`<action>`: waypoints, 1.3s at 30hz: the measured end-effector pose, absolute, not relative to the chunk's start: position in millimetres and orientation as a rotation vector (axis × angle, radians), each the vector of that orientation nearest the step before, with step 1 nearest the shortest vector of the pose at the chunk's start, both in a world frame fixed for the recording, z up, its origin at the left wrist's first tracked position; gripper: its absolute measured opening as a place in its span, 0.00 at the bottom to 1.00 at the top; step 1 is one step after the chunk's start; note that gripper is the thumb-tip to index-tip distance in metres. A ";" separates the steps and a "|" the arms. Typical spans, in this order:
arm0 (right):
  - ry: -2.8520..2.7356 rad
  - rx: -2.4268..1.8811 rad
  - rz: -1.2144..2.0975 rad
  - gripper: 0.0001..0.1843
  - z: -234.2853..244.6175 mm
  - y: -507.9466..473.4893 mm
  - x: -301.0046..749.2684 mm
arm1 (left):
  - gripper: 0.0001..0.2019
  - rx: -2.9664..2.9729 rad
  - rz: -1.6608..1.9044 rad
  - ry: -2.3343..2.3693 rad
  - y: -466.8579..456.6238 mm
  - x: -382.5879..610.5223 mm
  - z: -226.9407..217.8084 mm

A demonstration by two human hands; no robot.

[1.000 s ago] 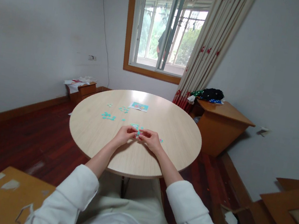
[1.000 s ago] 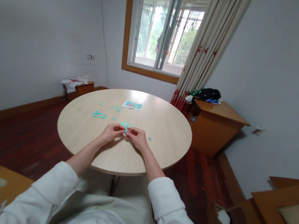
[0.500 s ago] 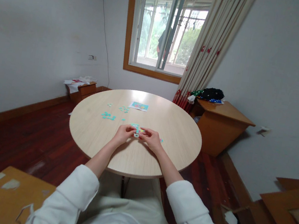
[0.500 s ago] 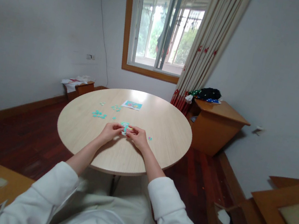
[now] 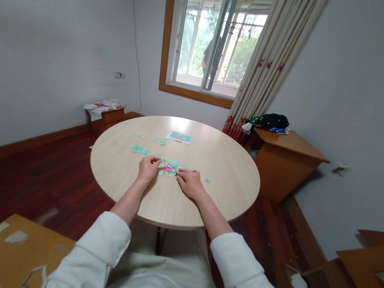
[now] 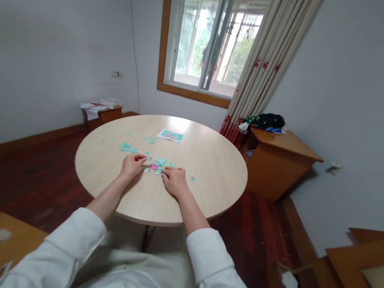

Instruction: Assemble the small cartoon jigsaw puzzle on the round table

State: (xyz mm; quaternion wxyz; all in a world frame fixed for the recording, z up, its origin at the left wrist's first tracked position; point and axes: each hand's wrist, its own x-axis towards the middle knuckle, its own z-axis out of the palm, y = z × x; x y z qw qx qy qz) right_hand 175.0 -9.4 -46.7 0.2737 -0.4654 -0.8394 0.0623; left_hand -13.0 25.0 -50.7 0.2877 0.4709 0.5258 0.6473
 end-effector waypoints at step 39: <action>-2.222 -1.152 0.181 0.07 -46.4 -15.4 176.2 | 0.08 1.719 0.898 2.113 18.5 -6.1 -45.9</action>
